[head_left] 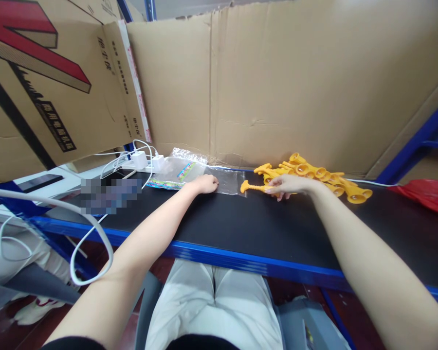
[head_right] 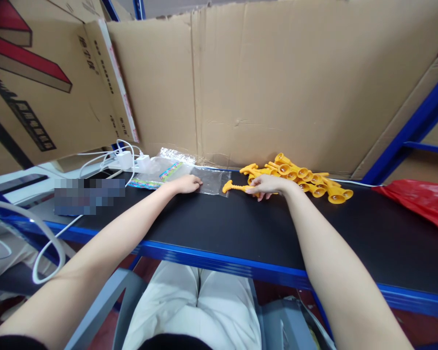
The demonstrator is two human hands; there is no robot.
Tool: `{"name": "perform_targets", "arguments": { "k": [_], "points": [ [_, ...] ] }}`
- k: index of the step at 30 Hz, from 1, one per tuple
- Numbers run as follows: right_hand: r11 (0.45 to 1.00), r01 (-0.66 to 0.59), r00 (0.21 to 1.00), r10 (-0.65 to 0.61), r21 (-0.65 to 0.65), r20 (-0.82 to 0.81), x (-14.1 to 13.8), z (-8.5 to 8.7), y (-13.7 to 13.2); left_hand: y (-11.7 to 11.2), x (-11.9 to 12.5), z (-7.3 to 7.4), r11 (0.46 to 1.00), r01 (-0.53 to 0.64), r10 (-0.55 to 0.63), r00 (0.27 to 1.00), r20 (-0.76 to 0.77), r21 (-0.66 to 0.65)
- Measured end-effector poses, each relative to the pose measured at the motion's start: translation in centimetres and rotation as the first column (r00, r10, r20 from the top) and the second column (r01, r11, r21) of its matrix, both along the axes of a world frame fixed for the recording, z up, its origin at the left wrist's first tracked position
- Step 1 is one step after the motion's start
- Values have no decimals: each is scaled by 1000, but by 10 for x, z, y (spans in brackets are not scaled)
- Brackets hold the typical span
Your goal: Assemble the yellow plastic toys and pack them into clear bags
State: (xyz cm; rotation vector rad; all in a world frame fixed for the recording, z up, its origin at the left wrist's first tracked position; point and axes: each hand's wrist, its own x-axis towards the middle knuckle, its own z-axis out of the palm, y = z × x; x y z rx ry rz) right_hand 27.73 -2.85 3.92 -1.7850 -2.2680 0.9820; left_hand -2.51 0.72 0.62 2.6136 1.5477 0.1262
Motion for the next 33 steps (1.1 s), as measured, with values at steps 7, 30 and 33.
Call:
{"name": "perform_targets", "arguments": {
  "k": [7,30,33],
  "points": [
    [999,-31,995,36,45,-92,-29,-5,-7,-8,6,-2,980,-78,81,997,-8,184],
    [968,143,973,-100,205,-207,-33,-27,3,-32,33,1,977,6,-12,1000,25,214],
    [974,101,981,-63,204,-183,-33,-24,2,-32,33,-1,972,26,-32,999,21,234]
  ]
}}
